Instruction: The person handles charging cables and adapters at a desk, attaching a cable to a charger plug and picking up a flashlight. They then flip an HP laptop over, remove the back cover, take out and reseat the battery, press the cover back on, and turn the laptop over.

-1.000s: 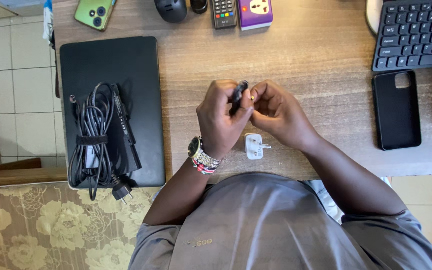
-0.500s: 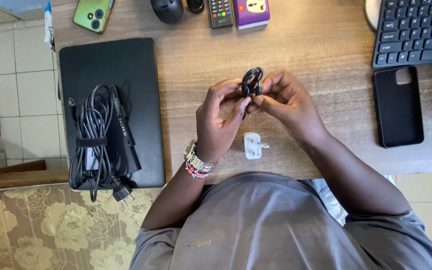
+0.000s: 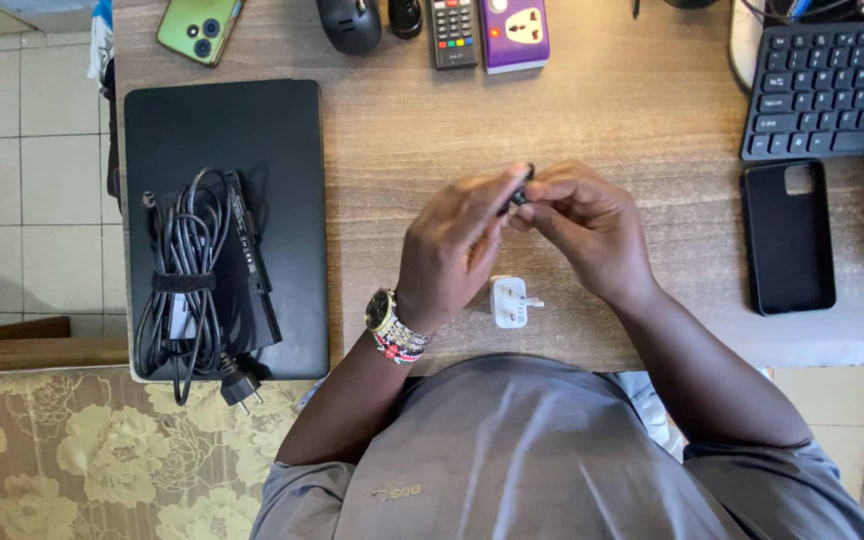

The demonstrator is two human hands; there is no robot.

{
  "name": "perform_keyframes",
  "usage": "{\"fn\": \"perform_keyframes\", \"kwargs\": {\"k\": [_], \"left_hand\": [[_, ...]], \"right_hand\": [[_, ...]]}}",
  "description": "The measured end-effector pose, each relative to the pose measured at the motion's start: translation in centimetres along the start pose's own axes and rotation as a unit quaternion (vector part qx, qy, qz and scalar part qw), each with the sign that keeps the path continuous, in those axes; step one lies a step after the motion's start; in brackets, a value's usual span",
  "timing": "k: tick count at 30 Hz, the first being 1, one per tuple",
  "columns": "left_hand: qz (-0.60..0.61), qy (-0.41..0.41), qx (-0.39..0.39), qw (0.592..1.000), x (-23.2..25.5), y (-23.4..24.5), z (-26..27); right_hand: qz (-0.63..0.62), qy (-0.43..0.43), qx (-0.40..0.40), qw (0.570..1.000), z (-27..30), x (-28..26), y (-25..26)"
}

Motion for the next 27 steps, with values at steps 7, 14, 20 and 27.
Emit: {"fn": "perform_keyframes", "kwargs": {"k": [7,14,20,27], "left_hand": [[0.123,0.005,-0.033,0.992,0.6,1.1,-0.2],[0.2,0.048,-0.051,0.977,0.0,0.7,0.5],[0.266,0.076,-0.028,0.961,-0.8,0.6,0.4],[0.391,0.254,0.046,0.884,-2.2,0.8,0.8]], "right_hand": [[0.098,0.103,0.092,0.986,0.1,-2.4,-0.3],[0.134,0.114,0.049,0.983,0.1,-3.2,-0.6],[-0.014,0.031,0.007,0.999,-0.2,-2.0,-0.3],[-0.067,-0.042,-0.002,0.997,-0.4,-0.5,0.1]]}}
Point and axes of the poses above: each hand's wrist, its own z-axis away from the middle knuckle, its own y-axis out of the back of the hand, x = y × z, the point moved 6 cm from there along -z, towards the middle knuckle
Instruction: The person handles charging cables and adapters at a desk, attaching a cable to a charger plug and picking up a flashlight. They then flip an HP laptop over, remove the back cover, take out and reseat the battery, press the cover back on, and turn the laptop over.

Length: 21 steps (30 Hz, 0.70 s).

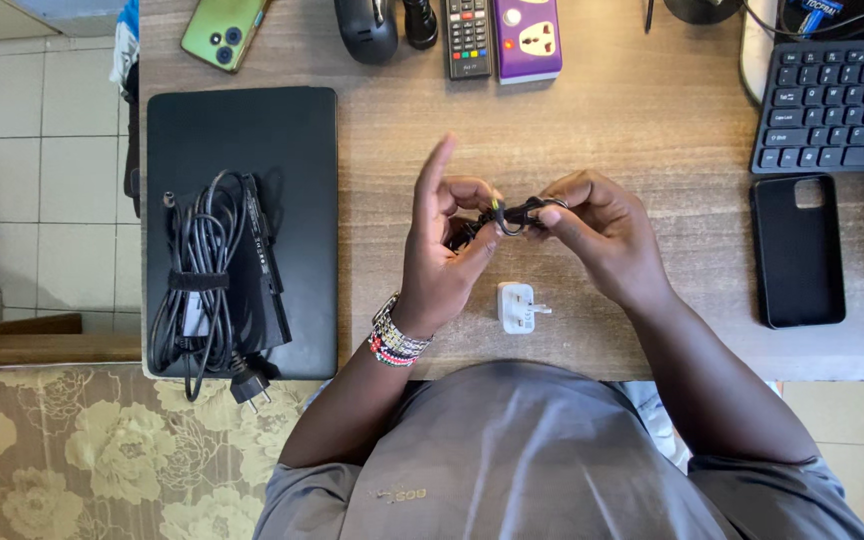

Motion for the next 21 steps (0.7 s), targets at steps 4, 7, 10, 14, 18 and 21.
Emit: {"fn": "perform_keyframes", "kwargs": {"k": [4,7,10,14,18,21], "left_hand": [[-0.27,-0.247,-0.035,0.93,3.0,-1.2,0.8],[-0.3,-0.274,-0.024,0.913,3.4,-1.4,0.9],[-0.329,-0.28,0.022,0.901,3.5,-1.0,1.0],[-0.365,-0.289,0.045,0.884,3.1,-1.0,0.8],[-0.314,-0.28,0.037,0.906,2.7,-1.7,0.5],[-0.299,-0.202,0.032,0.932,2.1,-1.2,0.3]], "right_hand": [[-0.075,-0.06,0.026,0.995,-0.3,0.9,0.2],[-0.178,-0.091,0.045,0.979,-0.7,1.0,-0.1],[-0.148,-0.071,0.053,0.985,-0.9,0.2,-0.7],[0.065,0.058,0.014,0.996,0.2,-1.8,-1.7],[0.107,0.072,-0.003,0.992,0.5,-1.3,-2.0],[0.017,0.058,-0.022,0.998,0.5,-1.0,-1.0]]}}
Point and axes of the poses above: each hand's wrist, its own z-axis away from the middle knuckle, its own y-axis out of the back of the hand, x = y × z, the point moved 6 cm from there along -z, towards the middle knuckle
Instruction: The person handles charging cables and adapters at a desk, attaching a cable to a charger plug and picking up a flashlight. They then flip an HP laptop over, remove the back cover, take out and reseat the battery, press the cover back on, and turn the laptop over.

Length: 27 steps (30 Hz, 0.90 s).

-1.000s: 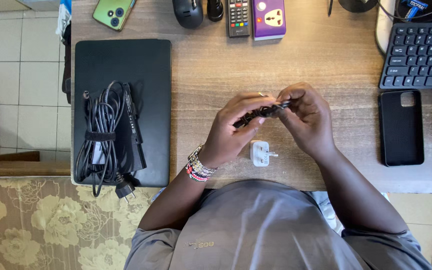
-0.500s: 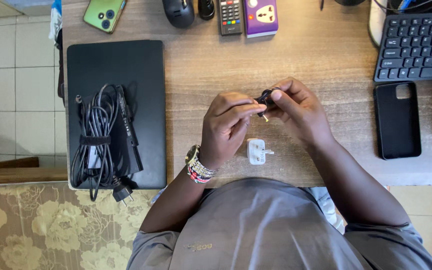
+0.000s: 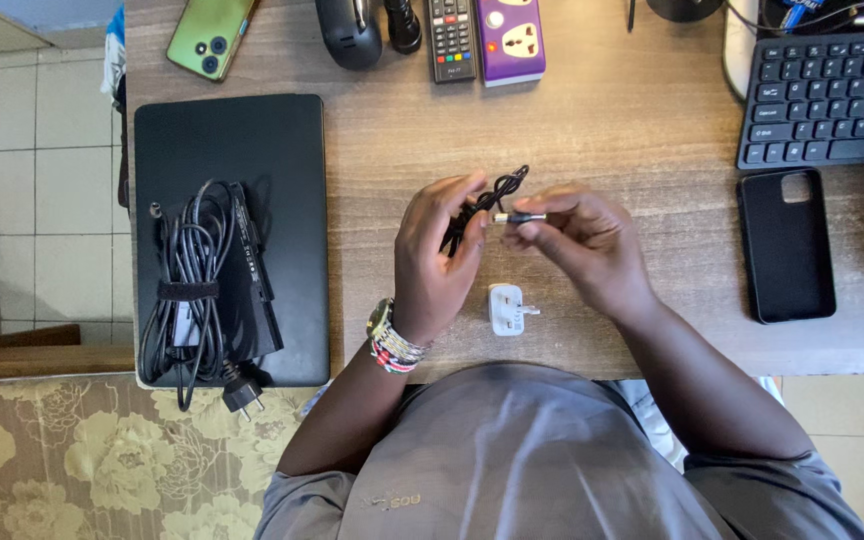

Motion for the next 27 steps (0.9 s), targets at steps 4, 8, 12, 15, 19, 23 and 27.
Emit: {"fn": "perform_keyframes", "kwargs": {"k": [4,8,12,15,19,23,27], "left_hand": [[0.041,0.072,-0.028,0.996,-1.2,0.1,0.5],[0.09,0.121,-0.036,0.988,-2.0,0.0,0.0],[0.105,0.153,-0.084,0.979,-1.7,-0.7,0.1],[0.089,0.047,-0.049,0.994,0.2,-0.3,0.0],[0.099,0.052,-0.093,0.989,0.3,-0.6,0.1],[0.126,0.049,-0.117,0.984,-0.4,-0.3,0.5],[0.253,0.179,-0.147,0.939,-2.5,-1.5,1.2]], "right_hand": [[-0.094,-0.055,0.002,0.994,0.2,0.4,0.6],[0.265,0.044,0.022,0.963,-0.1,-2.1,0.0],[0.483,0.168,0.054,0.858,-0.1,-4.0,-1.5],[0.49,0.172,0.071,0.851,0.2,-3.3,-1.1],[0.369,0.107,0.121,0.915,0.5,-1.6,0.9],[0.337,0.014,0.118,0.934,0.5,-0.5,1.4],[-0.006,-0.048,-0.053,0.997,-0.3,0.1,0.6]]}}
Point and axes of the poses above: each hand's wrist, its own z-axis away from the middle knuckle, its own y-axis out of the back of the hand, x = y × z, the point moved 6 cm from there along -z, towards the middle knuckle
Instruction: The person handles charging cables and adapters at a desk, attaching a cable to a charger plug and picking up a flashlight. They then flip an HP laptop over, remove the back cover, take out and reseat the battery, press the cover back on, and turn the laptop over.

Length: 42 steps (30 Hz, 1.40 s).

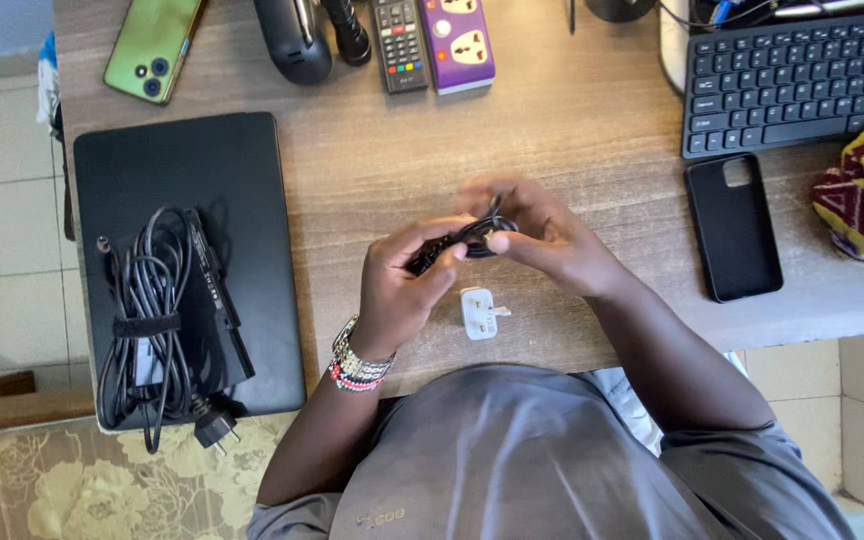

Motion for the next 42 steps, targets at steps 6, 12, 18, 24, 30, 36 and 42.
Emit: {"fn": "perform_keyframes", "kwargs": {"k": [6,12,18,24,30,36,42], "left_hand": [[0.163,0.015,0.011,0.986,-1.3,0.9,1.0],[0.182,0.06,-0.05,0.98,-1.1,0.1,0.6],[-0.206,-0.102,0.173,0.958,3.3,1.3,0.3],[-0.236,-0.132,0.194,0.943,4.0,1.3,0.5],[-0.224,-0.121,0.183,0.95,2.8,1.0,0.5],[-0.227,-0.152,0.124,0.954,3.3,0.1,0.3],[-0.222,-0.195,0.057,0.954,3.7,-1.1,0.6]], "right_hand": [[-0.217,-0.046,-0.032,0.975,0.4,1.5,1.2],[-0.069,0.066,0.132,0.987,0.3,-0.1,3.1],[0.091,0.168,0.158,0.969,0.0,-2.2,1.2],[-0.03,0.117,0.085,0.989,0.2,-0.9,-0.9],[0.265,0.163,0.101,0.945,0.2,-2.5,-1.6],[0.447,0.211,0.158,0.855,0.1,-3.7,-2.0],[0.193,0.123,0.091,0.969,-0.9,-2.0,-1.0]]}}
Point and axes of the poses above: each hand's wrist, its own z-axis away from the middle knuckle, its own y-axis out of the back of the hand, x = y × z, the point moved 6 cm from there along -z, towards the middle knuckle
